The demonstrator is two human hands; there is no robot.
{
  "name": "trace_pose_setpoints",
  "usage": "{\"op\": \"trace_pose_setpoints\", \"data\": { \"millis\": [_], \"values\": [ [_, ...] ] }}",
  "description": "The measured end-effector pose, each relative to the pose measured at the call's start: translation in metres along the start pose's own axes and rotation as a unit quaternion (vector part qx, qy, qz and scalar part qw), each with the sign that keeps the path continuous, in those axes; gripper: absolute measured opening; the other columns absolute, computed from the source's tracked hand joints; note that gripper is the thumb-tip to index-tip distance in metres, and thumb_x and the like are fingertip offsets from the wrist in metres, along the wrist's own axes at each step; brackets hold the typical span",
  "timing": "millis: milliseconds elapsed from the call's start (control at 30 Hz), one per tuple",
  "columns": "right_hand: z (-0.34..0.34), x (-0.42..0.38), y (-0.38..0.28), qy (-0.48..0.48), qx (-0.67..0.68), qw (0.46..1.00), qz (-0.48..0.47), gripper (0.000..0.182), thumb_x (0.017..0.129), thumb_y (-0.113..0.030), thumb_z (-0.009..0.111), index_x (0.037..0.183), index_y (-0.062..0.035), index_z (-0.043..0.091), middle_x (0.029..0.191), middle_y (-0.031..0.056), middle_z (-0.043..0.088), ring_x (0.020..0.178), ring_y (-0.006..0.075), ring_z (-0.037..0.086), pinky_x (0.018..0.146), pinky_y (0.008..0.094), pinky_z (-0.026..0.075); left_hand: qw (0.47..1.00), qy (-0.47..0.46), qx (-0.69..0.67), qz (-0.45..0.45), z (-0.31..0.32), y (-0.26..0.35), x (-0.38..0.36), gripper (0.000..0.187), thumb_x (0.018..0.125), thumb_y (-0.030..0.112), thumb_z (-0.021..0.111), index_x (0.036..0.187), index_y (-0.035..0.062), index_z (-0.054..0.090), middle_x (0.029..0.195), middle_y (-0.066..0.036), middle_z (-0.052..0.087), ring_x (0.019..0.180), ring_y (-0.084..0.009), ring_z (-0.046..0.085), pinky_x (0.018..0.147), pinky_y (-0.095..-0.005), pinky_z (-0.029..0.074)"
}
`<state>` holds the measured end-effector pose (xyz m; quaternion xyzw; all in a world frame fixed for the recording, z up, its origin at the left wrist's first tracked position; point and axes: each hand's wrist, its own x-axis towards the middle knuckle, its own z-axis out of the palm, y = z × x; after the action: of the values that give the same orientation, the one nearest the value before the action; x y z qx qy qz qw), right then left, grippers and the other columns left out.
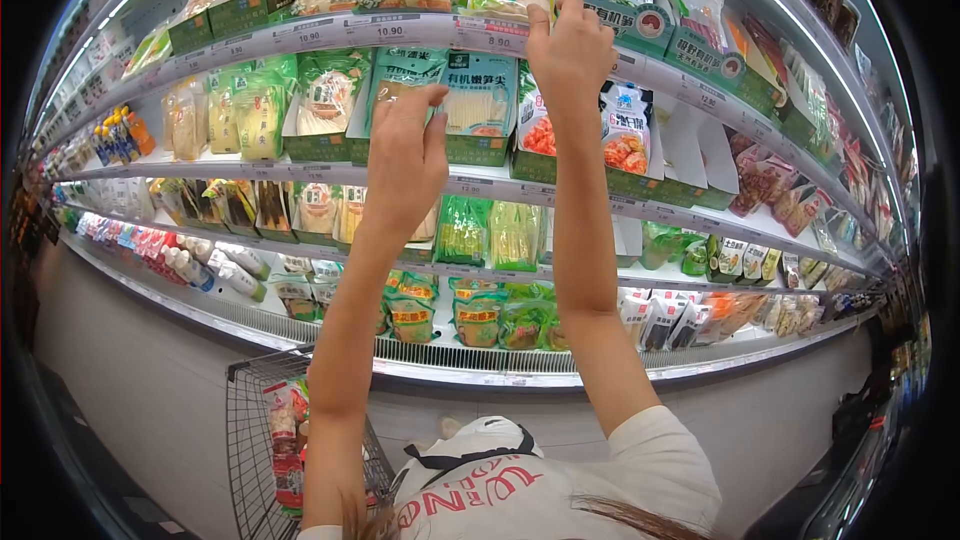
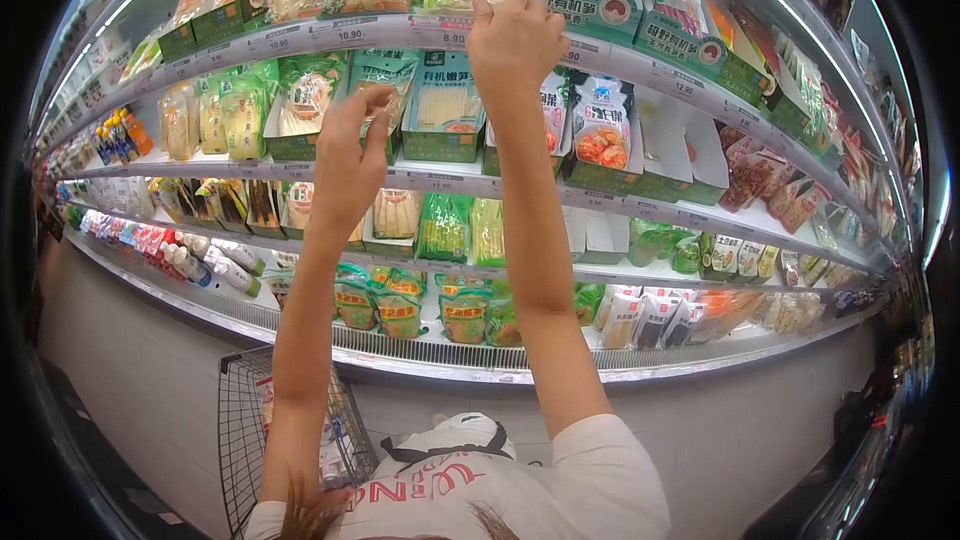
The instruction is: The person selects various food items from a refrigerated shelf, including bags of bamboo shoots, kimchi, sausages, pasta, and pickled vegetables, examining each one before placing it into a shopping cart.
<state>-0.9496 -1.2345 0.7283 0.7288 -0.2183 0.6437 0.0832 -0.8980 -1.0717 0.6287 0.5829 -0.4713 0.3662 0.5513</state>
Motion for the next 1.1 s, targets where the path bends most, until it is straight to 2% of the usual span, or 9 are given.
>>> {"op": "trace_pose_setpoints", "data": {
  "millis": [67, 233, 533, 633, 767, 833, 933, 1067, 1100],
  "values": [
    [0.013, 0.008, 0.002, -0.043, -0.079, 0.996, 0.022, 0.038, 0.088, -0.039, 0.056, 0.102, -0.0035, 0.06, 0.099, 0.0146, 0.062, 0.097, 0.0308, 0.055, 0.082, 0.0476, 0.04, 0.995, 0.068, 0.064, 0.022, 0.03, -0.006, 0.069, 0.021, 0.084, 0.008, 0.054, 0.104, 0.0037, 0.059, 0.1, -0.012, 0.065, 0.1, -0.0325, 0.052, 0.084, -0.0443, 0.039],
    [0.029, 0.014, 0.011, -0.071, -0.042, 0.996, 0.034, 0.04, 0.087, -0.041, 0.056, 0.1, -0.0032, 0.061, 0.094, 0.0151, 0.064, 0.089, 0.0318, 0.059, 0.079, 0.0504, 0.041, 0.953, -0.023, 0.291, -0.087, 0.082, -0.026, 0.142, 0.034, 0.075, 0.019, 0.061, 0.103, 0.0, 0.055, 0.09, -0.017, 0.067, 0.104, -0.0344, 0.052, 0.089, -0.0489, 0.031],
    [0.048, 0.007, 0.029, 0.016, 0.164, 0.986, -0.003, 0.034, 0.087, -0.034, 0.058, 0.095, -0.0011, 0.063, 0.086, 0.0152, 0.066, 0.086, 0.0333, 0.058, 0.076, 0.0478, 0.04, 0.979, 0.126, 0.04, -0.154, 0.1, -0.034, 0.16, 0.048, 0.074, 0.025, 0.063, 0.113, -0.0032, 0.06, 0.089, -0.02, 0.068, 0.09, -0.0288, 0.063, 0.088, -0.0456, 0.037],
    [0.045, 0.005, 0.03, 0.005, 0.223, 0.975, 0.015, 0.035, 0.09, -0.034, 0.055, 0.097, -0.0014, 0.063, 0.085, 0.0156, 0.065, 0.085, 0.0325, 0.056, 0.076, 0.0456, 0.041, 0.979, 0.025, -0.071, -0.191, 0.092, -0.014, 0.163, 0.053, 0.074, 0.028, 0.066, 0.115, -0.0037, 0.06, 0.09, -0.019, 0.068, 0.092, -0.025, 0.063, 0.08, -0.0396, 0.045],
    [0.025, 0.002, 0.024, -0.057, 0.301, 0.946, 0.11, 0.038, 0.096, -0.036, 0.048, 0.099, -0.0011, 0.063, 0.087, 0.015, 0.064, 0.082, 0.0275, 0.056, 0.076, 0.0376, 0.043, 0.986, 0.115, -0.089, -0.082, 0.115, -0.023, 0.176, 0.043, 0.074, 0.02, 0.068, 0.108, -0.0054, 0.062, 0.095, -0.019, 0.064, 0.089, -0.028, 0.061, 0.075, -0.0355, 0.048],
    [0.023, -0.001, 0.029, -0.049, 0.385, 0.916, 0.101, 0.041, 0.097, -0.038, 0.045, 0.102, -0.0006, 0.062, 0.089, 0.0137, 0.064, 0.086, 0.0238, 0.056, 0.077, 0.0351, 0.044, 0.974, 0.218, -0.065, 0.002, 0.124, -0.025, 0.179, 0.038, 0.071, 0.015, 0.067, 0.1, -0.0098, 0.064, 0.097, -0.024, 0.06, 0.091, -0.0389, 0.056, 0.086, -0.0407, 0.044],
    [0.034, -0.005, 0.032, -0.028, 0.502, 0.86, 0.085, 0.05, 0.098, -0.043, 0.04, 0.111, 0.0022, 0.056, 0.102, 0.013, 0.062, 0.093, 0.0201, 0.056, 0.084, 0.0309, 0.042, 0.966, 0.235, -0.096, 0.044, 0.109, -0.006, 0.167, 0.036, 0.073, 0.006, 0.065, 0.104, -0.0113, 0.061, 0.099, -0.023, 0.054, 0.085, -0.0362, 0.057, 0.081, -0.0401, 0.046],
    [0.026, -0.013, 0.035, -0.058, 0.622, 0.774, 0.104, 0.059, 0.099, -0.047, 0.033, 0.126, 0.0051, 0.04, 0.118, 0.0175, 0.056, 0.106, 0.0232, 0.054, 0.092, 0.033, 0.04, 0.966, 0.206, -0.154, 0.01, 0.067, 0.031, 0.116, 0.037, 0.08, 0.006, 0.066, 0.115, -0.0042, 0.06, 0.099, -0.013, 0.055, 0.087, -0.019, 0.061, 0.072, -0.0258, 0.053],
    [0.014, -0.02, 0.025, -0.075, 0.691, 0.706, 0.135, 0.059, 0.1, -0.046, 0.029, 0.131, 0.0045, 0.032, 0.123, 0.0195, 0.052, 0.11, 0.0253, 0.053, 0.096, 0.0358, 0.04, 0.963, 0.189, -0.19, -0.013, 0.054, 0.039, 0.093, 0.037, 0.08, 0.001, 0.065, 0.117, -0.0038, 0.058, 0.102, -0.011, 0.05, 0.088, -0.0174, 0.059, 0.073, -0.0244, 0.053]
  ]
}}
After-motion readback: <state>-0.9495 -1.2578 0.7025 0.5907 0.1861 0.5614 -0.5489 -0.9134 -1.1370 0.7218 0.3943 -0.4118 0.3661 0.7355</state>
